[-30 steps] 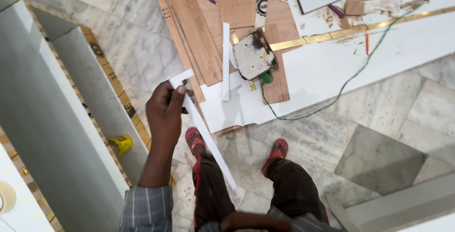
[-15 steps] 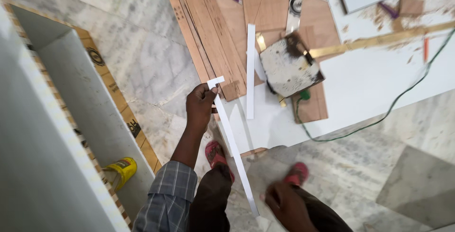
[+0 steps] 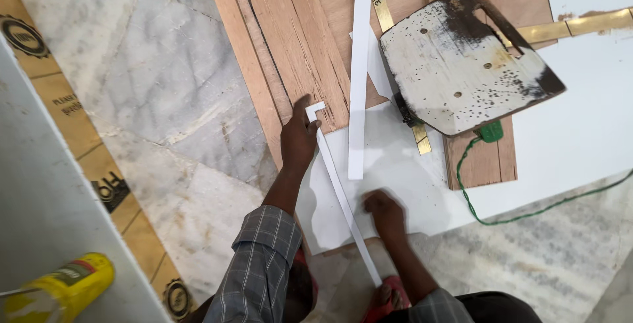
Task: The person picks up a white plastic strip and uses a green electric jigsaw to cut it on a wooden workbench. After cutting, the person inspects the piece and places it on a nearby surface.
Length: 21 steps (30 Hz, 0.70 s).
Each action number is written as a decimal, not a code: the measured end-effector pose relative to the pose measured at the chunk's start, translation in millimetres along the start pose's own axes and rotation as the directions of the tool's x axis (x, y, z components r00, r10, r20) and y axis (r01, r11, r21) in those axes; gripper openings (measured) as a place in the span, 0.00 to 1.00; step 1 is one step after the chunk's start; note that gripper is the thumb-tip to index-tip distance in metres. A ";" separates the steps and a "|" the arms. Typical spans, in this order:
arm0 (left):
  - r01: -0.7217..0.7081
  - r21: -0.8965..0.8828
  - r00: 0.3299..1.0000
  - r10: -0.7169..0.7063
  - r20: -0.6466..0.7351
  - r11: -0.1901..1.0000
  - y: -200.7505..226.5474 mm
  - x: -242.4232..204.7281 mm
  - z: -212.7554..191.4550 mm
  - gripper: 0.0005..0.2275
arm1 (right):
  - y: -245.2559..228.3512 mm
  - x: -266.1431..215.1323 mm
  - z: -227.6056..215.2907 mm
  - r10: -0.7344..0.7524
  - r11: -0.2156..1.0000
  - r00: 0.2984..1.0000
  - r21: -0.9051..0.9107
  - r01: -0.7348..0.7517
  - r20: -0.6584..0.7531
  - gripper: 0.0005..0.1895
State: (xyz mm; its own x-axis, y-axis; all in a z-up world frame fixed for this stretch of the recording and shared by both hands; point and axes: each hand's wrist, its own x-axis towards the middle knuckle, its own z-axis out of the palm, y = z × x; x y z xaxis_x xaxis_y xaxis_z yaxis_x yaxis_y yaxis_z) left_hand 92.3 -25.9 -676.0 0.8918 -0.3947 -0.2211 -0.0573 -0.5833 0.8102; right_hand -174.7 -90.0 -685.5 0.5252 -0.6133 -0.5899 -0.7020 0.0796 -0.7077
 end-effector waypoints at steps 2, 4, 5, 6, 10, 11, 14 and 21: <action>-0.113 0.075 0.993 0.115 -0.025 0.991 -12.3 -0.6 8.5 0.20 | 0.8 27.3 -19.9 0.066 0.977 0.984 0.209 -0.031 -0.164 0.15; -0.137 0.176 0.988 0.148 -0.052 0.975 -18.0 -3.1 16.2 0.19 | -6.5 51.6 -19.1 0.087 0.965 0.982 0.259 -0.041 -0.170 0.16; -0.152 0.226 0.983 0.171 -0.067 0.962 -18.7 -4.1 16.5 0.19 | -13.4 62.8 -12.5 0.095 0.950 0.989 0.309 -0.054 -0.118 0.14; -0.139 0.227 0.985 0.158 -0.068 0.964 -16.4 -1.5 16.4 0.19 | -23.4 75.9 -6.2 0.087 0.932 0.993 0.359 -0.055 -0.074 0.14; -0.138 0.218 0.986 0.155 -0.062 0.966 -13.1 -13.4 13.4 0.20 | -53.3 83.5 14.5 0.021 0.940 0.999 0.340 -0.030 0.031 0.14; -0.155 0.213 0.983 0.172 -0.060 0.965 -14.3 -16.9 11.2 0.20 | -58.3 74.6 13.2 -0.006 0.941 0.999 0.338 -0.009 0.044 0.14; -0.113 0.130 0.993 0.117 -0.027 0.985 -15.9 -20.0 7.6 0.19 | -80.2 48.6 -16.3 -0.203 0.967 0.977 0.144 0.211 -0.068 0.12; -0.123 0.203 0.986 0.143 -0.086 0.971 -13.6 -20.5 19.8 0.15 | -81.9 -4.1 -185.6 -0.261 0.866 0.844 0.272 0.419 -0.468 0.12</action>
State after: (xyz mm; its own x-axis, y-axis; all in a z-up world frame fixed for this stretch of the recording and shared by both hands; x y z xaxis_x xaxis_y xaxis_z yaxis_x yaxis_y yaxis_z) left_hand 65.9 -24.0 -693.2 0.9099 -0.4111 -0.0554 -0.2564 -0.6623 0.7040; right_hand -208.6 -239.8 -552.9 0.4013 -0.9065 -0.1310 -0.2571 0.0258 -0.9660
